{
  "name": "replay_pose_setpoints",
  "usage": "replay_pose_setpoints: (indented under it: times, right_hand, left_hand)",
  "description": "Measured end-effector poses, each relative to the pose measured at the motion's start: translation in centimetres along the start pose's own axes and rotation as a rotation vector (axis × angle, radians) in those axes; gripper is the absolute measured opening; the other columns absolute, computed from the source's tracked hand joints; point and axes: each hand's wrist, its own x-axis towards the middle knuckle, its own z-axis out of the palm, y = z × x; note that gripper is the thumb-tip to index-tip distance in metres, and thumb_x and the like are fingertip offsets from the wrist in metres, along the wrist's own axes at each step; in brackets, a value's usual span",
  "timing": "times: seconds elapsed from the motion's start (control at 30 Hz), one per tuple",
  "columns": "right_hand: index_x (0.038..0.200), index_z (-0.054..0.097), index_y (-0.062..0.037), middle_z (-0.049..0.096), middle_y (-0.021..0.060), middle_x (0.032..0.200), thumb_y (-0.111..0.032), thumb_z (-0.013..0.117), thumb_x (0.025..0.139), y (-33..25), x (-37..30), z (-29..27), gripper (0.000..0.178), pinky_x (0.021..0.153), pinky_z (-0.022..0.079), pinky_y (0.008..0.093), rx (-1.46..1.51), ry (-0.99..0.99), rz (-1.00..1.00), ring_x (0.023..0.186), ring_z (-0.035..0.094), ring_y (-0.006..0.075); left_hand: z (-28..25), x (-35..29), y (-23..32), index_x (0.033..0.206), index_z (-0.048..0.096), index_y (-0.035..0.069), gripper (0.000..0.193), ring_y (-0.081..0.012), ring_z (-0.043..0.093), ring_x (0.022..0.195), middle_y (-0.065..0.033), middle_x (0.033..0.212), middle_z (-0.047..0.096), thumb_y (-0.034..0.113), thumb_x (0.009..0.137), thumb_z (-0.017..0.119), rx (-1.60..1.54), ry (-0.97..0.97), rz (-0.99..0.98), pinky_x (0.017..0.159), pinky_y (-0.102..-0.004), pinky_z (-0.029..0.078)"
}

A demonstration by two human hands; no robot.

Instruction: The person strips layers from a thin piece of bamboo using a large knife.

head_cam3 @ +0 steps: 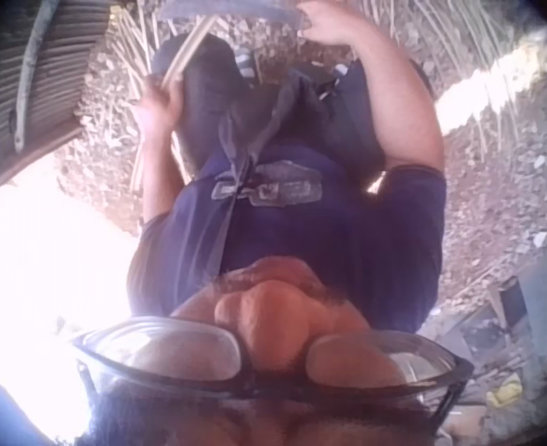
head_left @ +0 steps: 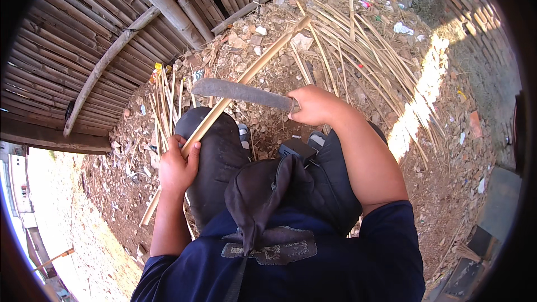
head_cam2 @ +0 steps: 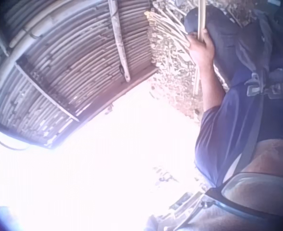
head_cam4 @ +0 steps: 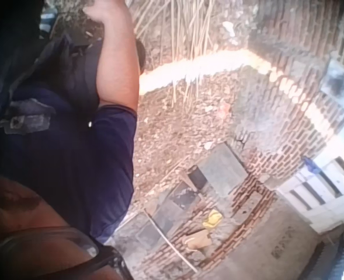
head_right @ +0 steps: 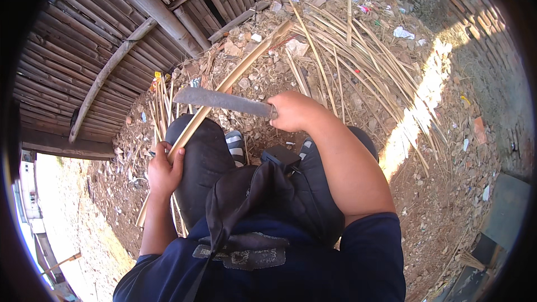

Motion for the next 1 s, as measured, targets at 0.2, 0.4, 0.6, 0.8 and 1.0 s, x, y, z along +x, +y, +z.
replay_pose_setpoints:
  times: [0.2, 0.4, 0.6, 0.8, 1.0]
  right_hand:
    - [0.114, 0.072, -0.0097, 0.074, 0.0201, 0.103, -0.028, 0.077, 0.087, -1.2, 0.5, -0.6, 0.033, 0.088, 0.056, 0.0482, -0.089, 0.018, 0.017, 0.100, 0.071, 0.0392]
    - [0.113, 0.073, -0.0110, 0.074, 0.0176, 0.099, -0.029, 0.077, 0.085, -1.7, -0.3, -0.9, 0.033, 0.086, 0.057, 0.0481, -0.134, 0.080, 0.029, 0.098, 0.072, 0.0370]
    - [0.119, 0.072, -0.0097, 0.074, 0.0183, 0.095, -0.033, 0.079, 0.083, -0.1, -1.2, -3.9, 0.044, 0.082, 0.056, 0.0454, 0.030, 0.196, 0.148, 0.094, 0.072, 0.0359]
    - [0.126, 0.067, -0.0005, 0.071, 0.0243, 0.115, -0.039, 0.085, 0.079, 2.5, -1.3, -4.7, 0.064, 0.094, 0.053, 0.0420, 0.256, 0.410, 0.022, 0.110, 0.069, 0.0356]
    - [0.134, 0.058, -0.0033, 0.071, 0.0257, 0.114, -0.032, 0.080, 0.084, 1.3, -2.4, -4.4, 0.061, 0.094, 0.054, 0.0474, 0.217, 0.455, 0.167, 0.111, 0.069, 0.0403]
  left_hand:
    - [0.0, -0.1, -0.2, 0.105, 0.053, 0.006, 0.036, -0.0395, 0.066, 0.056, -0.0160, 0.059, 0.061, 0.036, 0.098, 0.070, -0.022, 0.013, 0.003, 0.052, -0.0490, 0.049]
    - [0.1, -0.3, -0.6, 0.104, 0.056, 0.004, 0.037, -0.0437, 0.068, 0.066, -0.0199, 0.069, 0.066, 0.039, 0.098, 0.069, 0.025, -0.007, -0.013, 0.060, -0.0517, 0.052]
    - [-0.2, 0.2, -0.8, 0.098, 0.060, 0.002, 0.040, -0.0442, 0.067, 0.067, -0.0215, 0.070, 0.065, 0.042, 0.100, 0.066, -0.033, -0.033, -0.085, 0.062, -0.0509, 0.051]
    - [-0.3, 0.7, -2.2, 0.094, 0.062, 0.000, 0.045, -0.0434, 0.067, 0.068, -0.0227, 0.069, 0.064, 0.045, 0.101, 0.064, -0.227, 0.046, -0.063, 0.063, -0.0488, 0.051]
    - [-0.5, -0.1, -1.0, 0.098, 0.062, -0.001, 0.047, -0.0436, 0.068, 0.073, -0.0243, 0.074, 0.066, 0.046, 0.102, 0.061, -0.143, -0.065, -0.150, 0.067, -0.0499, 0.051]
